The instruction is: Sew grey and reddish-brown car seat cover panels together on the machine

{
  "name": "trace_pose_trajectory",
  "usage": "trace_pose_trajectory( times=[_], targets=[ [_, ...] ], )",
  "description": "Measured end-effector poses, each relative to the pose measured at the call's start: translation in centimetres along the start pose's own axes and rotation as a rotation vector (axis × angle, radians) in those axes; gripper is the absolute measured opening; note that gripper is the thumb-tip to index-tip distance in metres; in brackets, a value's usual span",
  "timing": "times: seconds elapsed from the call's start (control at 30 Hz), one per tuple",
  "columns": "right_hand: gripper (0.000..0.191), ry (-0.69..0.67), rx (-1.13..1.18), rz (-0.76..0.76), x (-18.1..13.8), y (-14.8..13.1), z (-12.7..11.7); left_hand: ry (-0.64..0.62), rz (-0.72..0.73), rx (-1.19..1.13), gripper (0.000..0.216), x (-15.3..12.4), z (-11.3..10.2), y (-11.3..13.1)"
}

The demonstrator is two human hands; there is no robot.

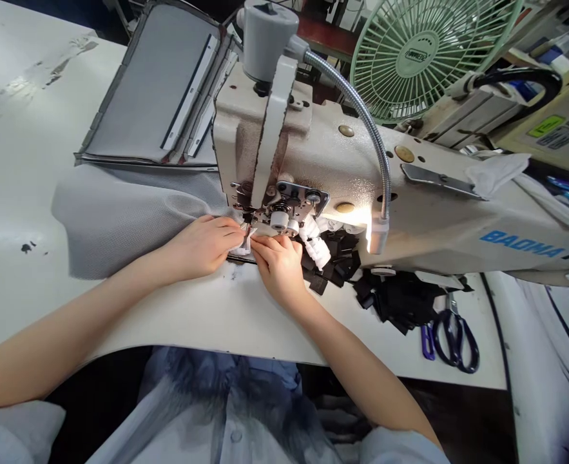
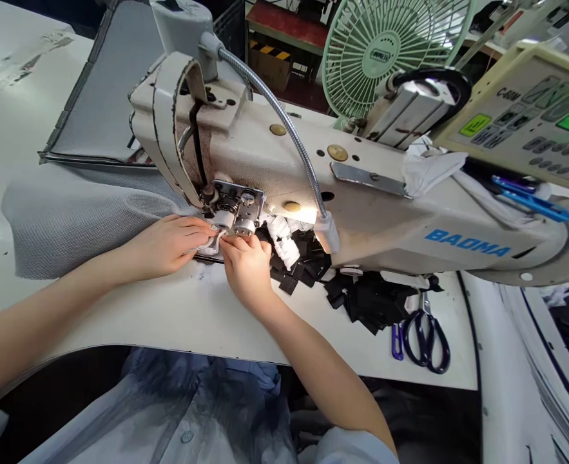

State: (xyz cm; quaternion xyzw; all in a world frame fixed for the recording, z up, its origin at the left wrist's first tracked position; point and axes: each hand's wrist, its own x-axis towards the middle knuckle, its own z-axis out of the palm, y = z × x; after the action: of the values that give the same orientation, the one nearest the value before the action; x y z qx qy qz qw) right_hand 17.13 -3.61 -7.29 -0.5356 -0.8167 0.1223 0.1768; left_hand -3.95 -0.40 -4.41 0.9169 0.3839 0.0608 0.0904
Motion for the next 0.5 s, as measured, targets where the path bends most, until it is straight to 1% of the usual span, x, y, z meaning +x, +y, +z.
trace_pose_trajectory(
  times=[0.1, 0.2, 0.33, 0.43, 0.5],
  targets=[
    [0.031, -0.019, 0.035, -0.001, -0.08, -0.22, 0.31, 0.006, 0.027, 0.012, 0.029, -0.05, 0.06, -0.06],
    [0.031, -0.038, 0.031, -0.022, -0.04, -0.22, 0.39, 0.023, 0.052, 0.006, 0.031, -0.19, 0.19, -0.12],
    [0.032, -0.052, -0.009, -0.083, 0.24, 0.12, 0.38, 0.057, 0.064, -0.019, 0.03, -0.39, 0.31, -0.13],
    [0.033, -0.074, -0.045, -0.132, 0.56, 0.36, 0.35, 0.053, -0.003, -0.045, 0.027, -0.39, 0.19, 0.03],
    [0.034, -0.084, -0.072, -0.145, 0.77, 0.42, 0.31, 0.044, -0.065, -0.05, 0.031, -0.3, 0.07, 0.23]
  ],
)
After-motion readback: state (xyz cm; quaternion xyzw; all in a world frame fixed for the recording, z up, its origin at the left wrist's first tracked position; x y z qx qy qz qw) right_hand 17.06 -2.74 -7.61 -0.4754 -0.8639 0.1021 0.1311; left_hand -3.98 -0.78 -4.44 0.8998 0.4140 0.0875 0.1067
